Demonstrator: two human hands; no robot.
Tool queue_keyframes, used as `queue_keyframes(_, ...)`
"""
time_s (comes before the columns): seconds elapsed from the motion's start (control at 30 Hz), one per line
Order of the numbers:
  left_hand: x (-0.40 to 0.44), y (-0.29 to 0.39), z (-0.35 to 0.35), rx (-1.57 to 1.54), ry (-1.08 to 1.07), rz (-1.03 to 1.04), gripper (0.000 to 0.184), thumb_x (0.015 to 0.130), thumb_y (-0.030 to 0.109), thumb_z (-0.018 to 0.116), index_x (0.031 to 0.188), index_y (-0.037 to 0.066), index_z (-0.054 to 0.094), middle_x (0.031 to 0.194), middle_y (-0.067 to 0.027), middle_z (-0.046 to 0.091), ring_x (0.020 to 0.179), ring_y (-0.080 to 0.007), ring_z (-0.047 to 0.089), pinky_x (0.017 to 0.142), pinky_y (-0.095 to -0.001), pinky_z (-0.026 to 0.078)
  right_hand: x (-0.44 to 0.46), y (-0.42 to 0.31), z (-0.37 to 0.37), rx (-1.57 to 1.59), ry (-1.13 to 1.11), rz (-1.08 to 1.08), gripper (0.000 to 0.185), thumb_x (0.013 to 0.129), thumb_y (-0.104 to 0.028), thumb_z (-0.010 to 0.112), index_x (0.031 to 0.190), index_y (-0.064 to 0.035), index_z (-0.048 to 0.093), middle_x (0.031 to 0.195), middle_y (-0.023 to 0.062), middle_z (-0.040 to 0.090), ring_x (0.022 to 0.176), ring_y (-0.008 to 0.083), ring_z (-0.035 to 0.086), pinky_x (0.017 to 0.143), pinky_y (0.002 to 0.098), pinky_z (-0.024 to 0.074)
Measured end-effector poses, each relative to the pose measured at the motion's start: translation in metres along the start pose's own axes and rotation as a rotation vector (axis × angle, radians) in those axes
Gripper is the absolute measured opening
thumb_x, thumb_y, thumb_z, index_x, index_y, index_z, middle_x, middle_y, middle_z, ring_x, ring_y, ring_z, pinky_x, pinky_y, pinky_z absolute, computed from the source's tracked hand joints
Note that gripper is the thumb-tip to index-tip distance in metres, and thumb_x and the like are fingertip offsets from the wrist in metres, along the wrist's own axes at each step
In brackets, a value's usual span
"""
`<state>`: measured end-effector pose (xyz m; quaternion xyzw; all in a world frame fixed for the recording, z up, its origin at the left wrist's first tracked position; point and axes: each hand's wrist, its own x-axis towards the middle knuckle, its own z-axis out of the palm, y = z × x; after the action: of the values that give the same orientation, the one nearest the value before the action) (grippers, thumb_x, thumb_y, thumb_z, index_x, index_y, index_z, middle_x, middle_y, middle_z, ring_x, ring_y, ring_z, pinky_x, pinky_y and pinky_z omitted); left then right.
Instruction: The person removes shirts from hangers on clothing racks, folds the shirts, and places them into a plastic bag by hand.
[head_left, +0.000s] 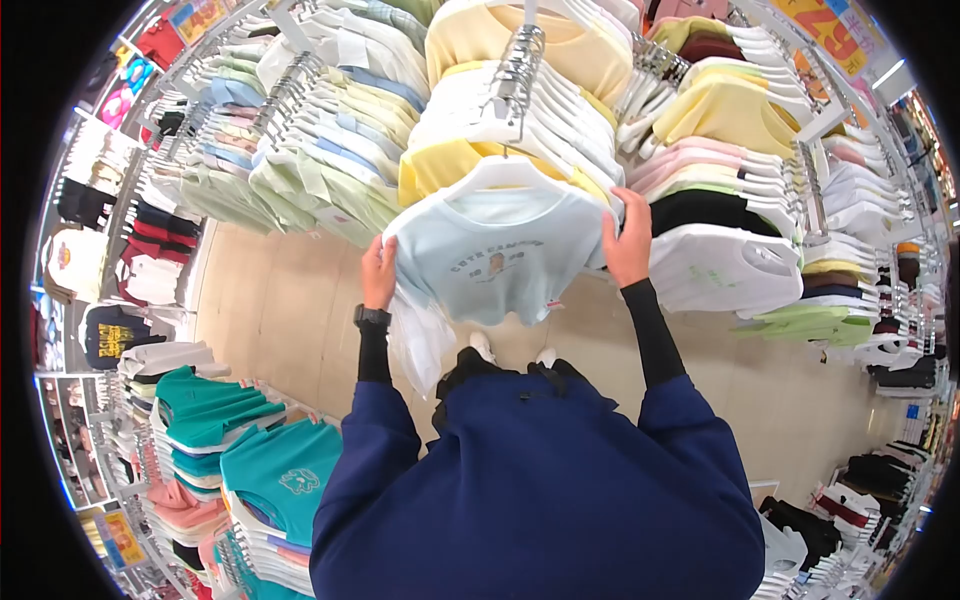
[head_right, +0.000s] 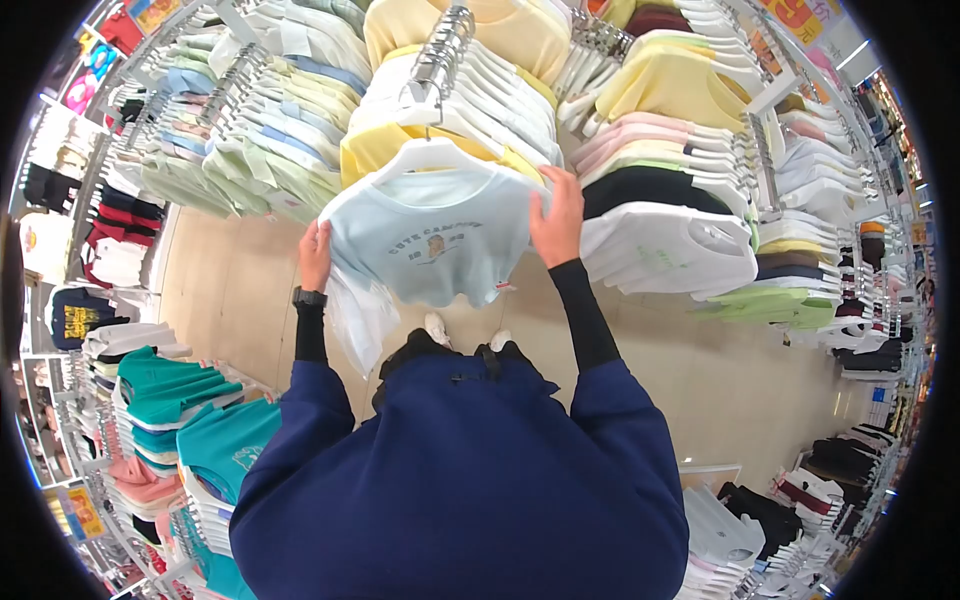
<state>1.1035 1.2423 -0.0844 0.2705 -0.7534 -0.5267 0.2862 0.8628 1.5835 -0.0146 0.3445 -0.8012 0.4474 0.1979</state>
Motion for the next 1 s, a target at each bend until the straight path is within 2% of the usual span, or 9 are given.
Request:
queue_keyframes(0.07, 0.004, -0.001, -0.002, -0.017, -0.019, 0.04, 0.032, 0.101, 0.026, 0.053, 0.11, -0.003, 0.063, 0.089, -0.0023, 0.066, 0.082, -0.0085, 0.054, 0.075, -0.0258, 0.045, 0.029, -0.035, 0.02, 0.066, -0.029, -0.08, 0.038, 0.085, -0.006, 0.065, 0.121, -0.0011, 0.055, 0.118, 0.017, 0.059, 0.112, 0.0331, 0.056, 0.099, 0.0382, 0.042)
queue_keyframes(0.17, 0.012, -0.01, -0.007, 0.0, -0.047, 0.062, 0.029, 0.1, 0.024, 0.054, 0.11, -0.001, 0.063, 0.085, -0.0047, 0.064, 0.08, -0.0102, 0.054, 0.074, -0.0273, 0.045, 0.052, -0.068, 0.065, 0.344, -0.2, 0.077, 0.04, 0.085, -0.014, 0.069, 0.12, -0.0016, 0.055, 0.116, 0.0157, 0.062, 0.109, 0.0344, 0.058, 0.098, 0.0399, 0.0424)
queue_keyframes(0.27, 0.015, -0.004, -0.013, 0.018, -0.055, 0.071, 0.027, 0.099, 0.024, 0.056, 0.108, 0.0, 0.063, 0.078, -0.006, 0.062, 0.074, -0.0104, 0.051, 0.07, -0.0269, 0.044, 0.067, -0.076, 0.086, 0.271, -0.328, 0.019, 0.043, 0.083, -0.022, 0.074, 0.118, -0.0013, 0.057, 0.111, 0.0156, 0.066, 0.102, 0.0323, 0.063, 0.091, 0.0368, 0.0468)
queue_keyframes(0.37, 0.024, -0.005, -0.023, 0.041, -0.055, 0.078, 0.024, 0.097, 0.022, 0.059, 0.102, -0.001, 0.064, 0.073, -0.0063, 0.061, 0.068, -0.0107, 0.051, 0.065, -0.0268, 0.044, 0.073, -0.066, 0.091, 0.248, -0.402, 0.123, 0.043, 0.082, -0.026, 0.077, 0.114, -0.0015, 0.06, 0.106, 0.0153, 0.067, 0.094, 0.0306, 0.065, 0.084, 0.0338, 0.05)
queue_keyframes(0.4, 0.027, -0.005, -0.026, 0.048, -0.044, 0.087, 0.022, 0.097, 0.021, 0.06, 0.1, -0.001, 0.064, 0.072, -0.0067, 0.061, 0.067, -0.011, 0.051, 0.064, -0.027, 0.044, 0.075, -0.066, 0.09, 0.268, -0.412, 0.136, 0.043, 0.082, -0.03, 0.077, 0.11, -0.0002, 0.062, 0.101, 0.015, 0.068, 0.083, 0.0293, 0.064, 0.077, 0.0326, 0.0501)
queue_keyframes(0.53, 0.038, -0.015, -0.041, 0.072, 0.01, 0.137, 0.022, 0.096, 0.017, 0.061, 0.097, -0.004, 0.066, 0.071, -0.0042, 0.062, 0.067, -0.0096, 0.051, 0.063, -0.027, 0.044, 0.082, -0.063, 0.088, 0.121, -0.442, 0.09, 0.046, 0.083, -0.034, 0.076, 0.109, 0.0005, 0.063, 0.097, 0.0137, 0.068, 0.066, 0.0253, 0.056, 0.065, 0.0325, 0.0469)
queue_keyframes(0.7, 0.045, -0.039, -0.054, -0.002, 0.158, 0.127, 0.025, 0.097, 0.019, 0.061, 0.093, -0.005, 0.066, 0.071, -0.001, 0.059, 0.069, -0.0078, 0.048, 0.062, -0.026, 0.042, 0.08, -0.058, 0.092, 0.08, -0.439, 0.11, 0.048, 0.082, -0.034, 0.077, 0.112, 0.0016, 0.064, 0.095, 0.0143, 0.069, 0.06, 0.0233, 0.054, 0.06, 0.032, 0.0456)
queue_keyframes(0.9, 0.047, -0.08, -0.048, -0.091, 0.076, -0.092, 0.028, 0.097, 0.021, 0.061, 0.089, -0.005, 0.065, 0.068, 0.0059, 0.048, 0.065, -0.004, 0.039, 0.056, -0.0228, 0.032, 0.084, -0.061, 0.092, 0.039, -0.467, 0.132, 0.044, 0.083, -0.029, 0.076, 0.113, 0.0012, 0.063, 0.093, 0.0146, 0.069, 0.068, 0.023, 0.058, 0.065, 0.0309, 0.0479)
queue_keyframes(1.0, 0.049, -0.095, -0.039, -0.178, 0.107, -0.171, 0.032, 0.097, 0.026, 0.062, 0.091, -0.006, 0.067, 0.075, 0.0053, 0.054, 0.07, -0.0043, 0.043, 0.061, -0.0223, 0.035, 0.082, -0.061, 0.095, 0.046, -0.454, 0.136, 0.044, 0.084, -0.029, 0.076, 0.113, 0.001, 0.063, 0.096, 0.0148, 0.069, 0.069, 0.0239, 0.059, 0.067, 0.031, 0.0485)
